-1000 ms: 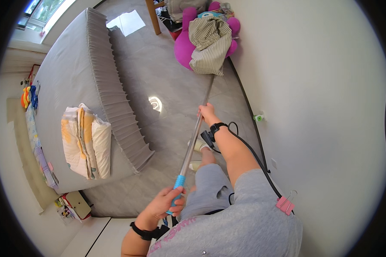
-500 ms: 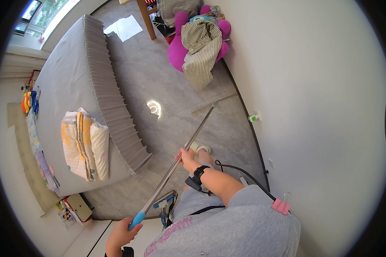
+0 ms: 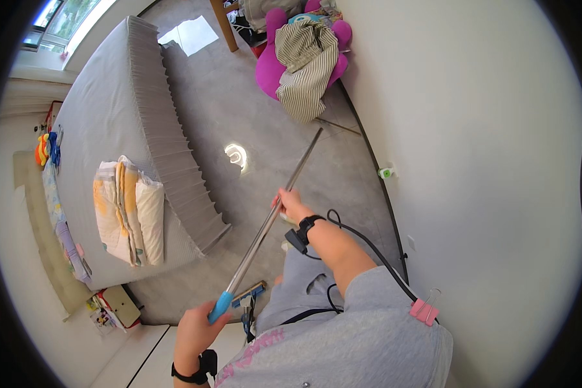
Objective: The person mops the floor in a bedroom using a mop with a long handle. They move around a bed and a small table, briefly open a window, and continue mopping the tiled floor.
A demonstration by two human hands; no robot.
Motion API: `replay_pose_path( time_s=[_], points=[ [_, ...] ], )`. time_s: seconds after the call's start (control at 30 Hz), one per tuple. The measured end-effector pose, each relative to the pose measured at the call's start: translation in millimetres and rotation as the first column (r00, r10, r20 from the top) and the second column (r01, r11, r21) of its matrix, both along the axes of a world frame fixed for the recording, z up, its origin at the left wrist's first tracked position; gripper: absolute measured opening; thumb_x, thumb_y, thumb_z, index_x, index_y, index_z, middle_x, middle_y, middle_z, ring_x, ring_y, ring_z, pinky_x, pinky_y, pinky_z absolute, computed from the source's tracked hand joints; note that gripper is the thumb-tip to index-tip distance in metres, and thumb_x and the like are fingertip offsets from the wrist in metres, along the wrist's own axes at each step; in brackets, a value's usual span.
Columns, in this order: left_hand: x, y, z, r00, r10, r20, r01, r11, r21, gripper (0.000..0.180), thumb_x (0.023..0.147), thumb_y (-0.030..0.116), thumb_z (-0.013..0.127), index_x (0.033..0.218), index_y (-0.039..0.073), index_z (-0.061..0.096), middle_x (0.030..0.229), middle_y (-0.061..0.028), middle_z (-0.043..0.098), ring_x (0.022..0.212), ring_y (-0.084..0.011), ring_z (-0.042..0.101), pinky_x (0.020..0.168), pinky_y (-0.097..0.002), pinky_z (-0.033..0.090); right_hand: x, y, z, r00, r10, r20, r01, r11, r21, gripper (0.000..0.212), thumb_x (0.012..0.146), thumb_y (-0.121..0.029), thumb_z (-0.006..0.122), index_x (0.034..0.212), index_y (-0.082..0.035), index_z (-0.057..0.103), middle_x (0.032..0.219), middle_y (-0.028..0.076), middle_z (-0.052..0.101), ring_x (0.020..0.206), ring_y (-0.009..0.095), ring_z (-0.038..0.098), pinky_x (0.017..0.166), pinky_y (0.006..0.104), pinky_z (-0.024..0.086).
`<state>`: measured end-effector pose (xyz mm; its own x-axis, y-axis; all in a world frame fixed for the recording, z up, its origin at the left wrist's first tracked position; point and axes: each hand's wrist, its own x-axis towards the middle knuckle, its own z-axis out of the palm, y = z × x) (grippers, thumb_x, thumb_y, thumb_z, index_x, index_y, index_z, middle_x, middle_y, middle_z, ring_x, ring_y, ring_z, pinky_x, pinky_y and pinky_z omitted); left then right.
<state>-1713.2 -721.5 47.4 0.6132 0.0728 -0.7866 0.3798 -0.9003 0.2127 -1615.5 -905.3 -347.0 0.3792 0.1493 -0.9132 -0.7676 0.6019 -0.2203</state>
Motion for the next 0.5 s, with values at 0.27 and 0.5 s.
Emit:
replay_pose_path(
  time_s=[0.27,0.5],
  points=[
    [-46.0,55.3,54.5,0.999,-0.022,0.024,0.019,0.994,0.110,0.029,0.062,0.023,0.073,0.084,0.006,0.064,0.058,-0.0133,0.054,0.053,-0.0312,0.053,0.048,-0.0343,0.040,-97.7,54.3,28.1,0.958,0.030,-0.285,0.053,0.959,0.278,0.011,0.082,-0.007,0.045,0.080,0.004,0.042,0.067,0.013,0.048,0.059,0.029,0.057,0.056,0.0465,0.054],
    [-3.4,24.3,16.2,0.939,-0.319,0.129,0.309,0.946,0.094,0.024,0.064,0.024,0.070,0.084,0.011,0.063,0.058,-0.0112,0.056,0.054,-0.0300,0.055,0.048,-0.0366,0.042,-96.8,-28.5,11.6,0.949,-0.107,-0.297,0.140,0.986,0.090,0.006,0.076,-0.001,0.043,0.075,0.004,0.044,0.067,0.016,0.052,0.059,0.030,0.054,0.058,0.0436,0.051]
  ],
)
